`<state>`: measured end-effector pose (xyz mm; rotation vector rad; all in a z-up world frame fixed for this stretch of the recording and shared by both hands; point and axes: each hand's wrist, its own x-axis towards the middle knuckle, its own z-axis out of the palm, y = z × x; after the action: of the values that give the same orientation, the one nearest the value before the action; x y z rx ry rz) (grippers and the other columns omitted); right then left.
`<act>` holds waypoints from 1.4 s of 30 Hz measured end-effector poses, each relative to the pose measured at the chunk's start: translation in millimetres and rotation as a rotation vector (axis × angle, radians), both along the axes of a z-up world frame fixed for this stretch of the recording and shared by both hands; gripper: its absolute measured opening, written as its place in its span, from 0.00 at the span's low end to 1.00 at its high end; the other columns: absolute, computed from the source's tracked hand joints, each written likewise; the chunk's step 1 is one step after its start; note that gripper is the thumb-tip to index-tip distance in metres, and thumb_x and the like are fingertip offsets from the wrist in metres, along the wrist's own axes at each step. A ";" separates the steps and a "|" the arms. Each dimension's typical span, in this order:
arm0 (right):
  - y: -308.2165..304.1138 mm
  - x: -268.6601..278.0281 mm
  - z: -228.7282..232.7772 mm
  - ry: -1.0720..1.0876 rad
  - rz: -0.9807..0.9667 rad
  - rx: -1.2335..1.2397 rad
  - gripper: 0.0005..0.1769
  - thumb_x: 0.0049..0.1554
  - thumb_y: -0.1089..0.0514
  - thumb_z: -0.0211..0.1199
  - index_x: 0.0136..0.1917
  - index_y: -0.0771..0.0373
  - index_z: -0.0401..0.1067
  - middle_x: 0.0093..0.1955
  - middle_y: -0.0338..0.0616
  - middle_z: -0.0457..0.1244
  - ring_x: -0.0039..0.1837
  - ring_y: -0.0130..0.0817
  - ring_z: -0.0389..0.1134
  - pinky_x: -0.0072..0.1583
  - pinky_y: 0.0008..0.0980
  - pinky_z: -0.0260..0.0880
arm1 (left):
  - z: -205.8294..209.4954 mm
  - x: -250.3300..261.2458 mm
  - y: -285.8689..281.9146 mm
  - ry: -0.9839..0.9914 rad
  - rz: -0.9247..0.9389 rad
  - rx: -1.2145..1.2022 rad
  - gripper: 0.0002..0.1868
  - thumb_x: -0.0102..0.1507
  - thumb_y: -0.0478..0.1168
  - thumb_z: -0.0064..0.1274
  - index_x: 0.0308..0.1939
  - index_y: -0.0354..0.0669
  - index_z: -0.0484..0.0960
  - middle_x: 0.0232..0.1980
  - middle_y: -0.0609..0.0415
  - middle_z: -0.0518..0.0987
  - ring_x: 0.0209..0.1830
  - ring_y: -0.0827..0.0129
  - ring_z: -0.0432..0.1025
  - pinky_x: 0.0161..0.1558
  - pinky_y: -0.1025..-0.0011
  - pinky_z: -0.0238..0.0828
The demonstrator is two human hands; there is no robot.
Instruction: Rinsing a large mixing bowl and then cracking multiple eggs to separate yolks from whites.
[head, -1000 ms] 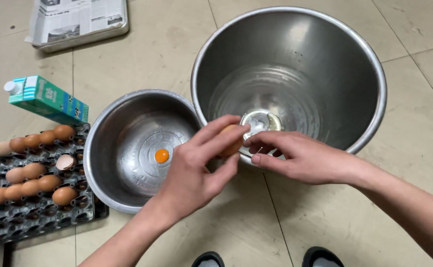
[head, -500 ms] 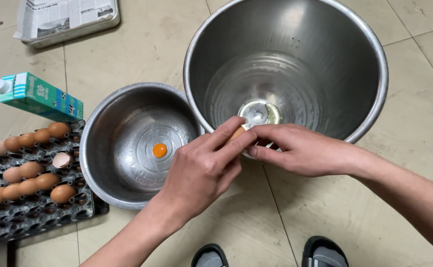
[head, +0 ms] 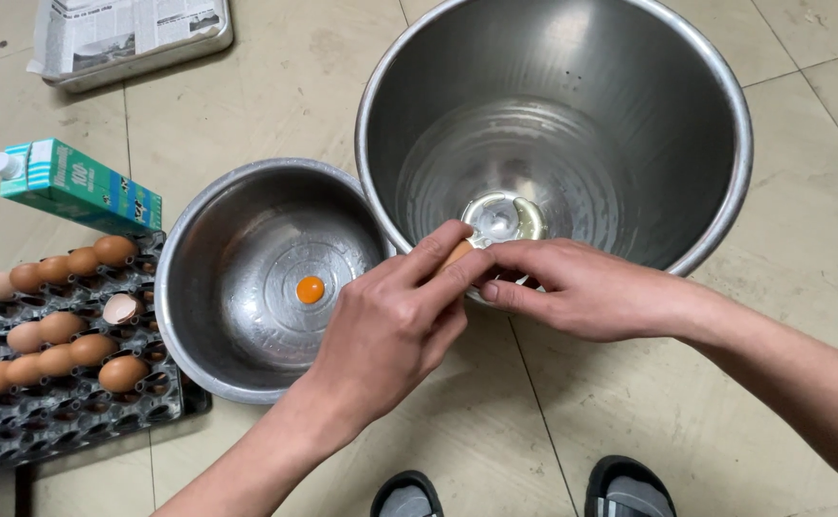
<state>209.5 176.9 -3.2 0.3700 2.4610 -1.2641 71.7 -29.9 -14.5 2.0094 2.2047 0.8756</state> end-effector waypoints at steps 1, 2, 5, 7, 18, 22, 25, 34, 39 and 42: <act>-0.2 0.0 0.3 0.000 0.000 0.000 0.20 0.70 0.40 0.55 0.66 0.46 0.81 0.61 0.27 0.79 0.62 0.27 0.79 0.63 0.35 0.75 | 0.2 0.2 0.3 0.000 0.000 0.000 0.32 0.65 0.31 0.59 0.73 0.57 0.78 0.78 0.54 0.78 0.43 0.50 0.82 0.40 0.54 0.80; -0.4 0.0 0.6 -0.010 -0.008 0.002 0.20 0.70 0.40 0.56 0.65 0.46 0.81 0.60 0.27 0.79 0.61 0.26 0.79 0.63 0.34 0.75 | 0.4 0.4 0.5 0.000 -0.001 0.004 0.32 0.65 0.31 0.59 0.73 0.57 0.78 0.78 0.54 0.78 0.44 0.50 0.82 0.41 0.54 0.80; -1.2 -0.6 0.7 -0.018 -0.013 0.006 0.20 0.70 0.40 0.56 0.64 0.46 0.81 0.59 0.27 0.79 0.61 0.26 0.79 0.62 0.34 0.75 | 0.8 1.1 0.2 0.001 0.008 -0.001 0.32 0.65 0.31 0.60 0.73 0.57 0.78 0.78 0.55 0.78 0.44 0.50 0.82 0.40 0.53 0.80; -1.5 -1.0 2.1 -0.019 -0.012 0.009 0.19 0.70 0.40 0.56 0.64 0.46 0.81 0.59 0.27 0.79 0.60 0.26 0.79 0.62 0.34 0.75 | 2.3 1.2 1.2 -0.001 0.016 -0.009 0.32 0.65 0.31 0.60 0.73 0.58 0.78 0.78 0.55 0.78 0.44 0.50 0.82 0.39 0.53 0.80; -1.4 -1.5 3.6 -0.075 -0.021 0.023 0.19 0.71 0.39 0.56 0.62 0.47 0.81 0.56 0.29 0.78 0.57 0.27 0.78 0.60 0.34 0.75 | 5.9 1.8 1.0 -0.014 0.006 0.013 0.29 0.64 0.29 0.59 0.70 0.52 0.78 0.75 0.54 0.78 0.40 0.50 0.80 0.38 0.54 0.78; -3.2 -2.1 7.8 -0.086 -0.030 0.023 0.19 0.71 0.41 0.56 0.65 0.46 0.81 0.56 0.28 0.78 0.57 0.27 0.77 0.60 0.34 0.74 | 16.5 3.1 2.0 -0.021 0.018 -0.006 0.26 0.64 0.30 0.58 0.66 0.53 0.78 0.74 0.55 0.77 0.37 0.50 0.78 0.35 0.53 0.76; -3.3 -2.4 7.9 -0.082 -0.029 0.018 0.19 0.71 0.40 0.55 0.63 0.47 0.82 0.59 0.26 0.80 0.60 0.26 0.79 0.62 0.34 0.75 | 25.5 4.9 0.6 0.010 -0.001 0.175 0.26 0.65 0.23 0.56 0.65 0.47 0.79 0.72 0.52 0.78 0.44 0.56 0.79 0.44 0.62 0.76; 0.5 0.6 -1.1 0.043 -0.010 -0.036 0.25 0.68 0.39 0.57 0.70 0.49 0.80 0.69 0.30 0.80 0.69 0.29 0.81 0.67 0.37 0.78 | 27.1 2.2 0.9 0.093 0.060 0.119 0.28 0.64 0.27 0.60 0.67 0.50 0.79 0.72 0.55 0.78 0.35 0.50 0.76 0.36 0.57 0.73; -8.1 0.1 16.0 0.318 -0.385 -0.170 0.26 0.62 0.49 0.70 0.72 0.52 0.77 0.67 0.33 0.76 0.56 0.27 0.79 0.58 0.29 0.82 | 54.4 -23.5 25.2 -1.280 0.280 -0.273 0.30 0.64 0.35 0.62 0.72 0.40 0.88 0.44 0.46 0.89 0.27 0.67 0.82 0.38 0.72 0.86; -11.2 1.2 22.9 0.407 -0.332 -0.271 0.36 0.60 0.54 0.74 0.79 0.48 0.71 0.72 0.41 0.73 0.57 0.28 0.81 0.62 0.29 0.86 | 42.9 -40.7 40.7 -1.532 0.193 -0.340 0.40 0.66 0.43 0.56 0.82 0.29 0.76 0.55 0.34 0.88 0.30 0.55 0.87 0.33 0.67 0.89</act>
<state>210.6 165.7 19.7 0.5051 2.5685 -1.9552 31.0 10.8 28.3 0.4605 1.3742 1.2562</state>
